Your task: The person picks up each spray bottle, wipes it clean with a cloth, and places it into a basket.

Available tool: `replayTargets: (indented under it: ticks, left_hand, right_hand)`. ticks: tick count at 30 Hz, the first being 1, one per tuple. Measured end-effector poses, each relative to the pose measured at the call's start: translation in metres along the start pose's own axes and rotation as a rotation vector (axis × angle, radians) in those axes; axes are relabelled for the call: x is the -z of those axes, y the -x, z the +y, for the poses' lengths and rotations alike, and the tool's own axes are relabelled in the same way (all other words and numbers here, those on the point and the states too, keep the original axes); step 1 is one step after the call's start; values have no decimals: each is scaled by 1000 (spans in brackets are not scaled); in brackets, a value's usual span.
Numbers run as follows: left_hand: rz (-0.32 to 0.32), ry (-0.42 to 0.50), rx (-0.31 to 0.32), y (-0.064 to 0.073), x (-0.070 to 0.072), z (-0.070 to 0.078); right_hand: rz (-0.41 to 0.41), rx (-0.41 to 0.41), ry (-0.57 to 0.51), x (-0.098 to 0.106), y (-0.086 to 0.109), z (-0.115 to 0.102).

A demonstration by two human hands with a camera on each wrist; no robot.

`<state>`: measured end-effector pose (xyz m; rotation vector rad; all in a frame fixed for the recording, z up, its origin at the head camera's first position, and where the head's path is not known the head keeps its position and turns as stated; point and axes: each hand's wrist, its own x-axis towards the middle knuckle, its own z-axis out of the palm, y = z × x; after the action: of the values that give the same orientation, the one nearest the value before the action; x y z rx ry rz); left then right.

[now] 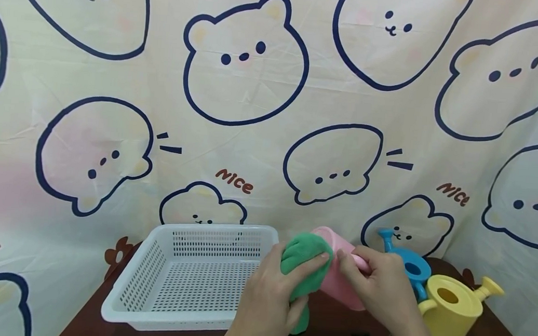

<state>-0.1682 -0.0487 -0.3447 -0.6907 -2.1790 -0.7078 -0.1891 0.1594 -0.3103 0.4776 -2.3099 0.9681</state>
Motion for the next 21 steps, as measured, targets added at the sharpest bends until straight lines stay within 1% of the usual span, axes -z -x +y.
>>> replayTargets:
  ticks: [6,10,14,18,21]
  left_hand:
    - [-56,53,57,1,3,-1]
    - [-89,73,88,2,5,-2]
    - [-112,78,125,2,7,-2]
    - [-136,61,168,1,7,-2]
    - [-145,48,185,0,7,-2]
  right_hand:
    - [129,4,8,1,1,0]
    - [186,12,6,1,1,-1]
    - [188,23,-8,0,1,-1]
    - [156,42,-14,-1,3,2]
    - [130,65,-23,-1,4,4]
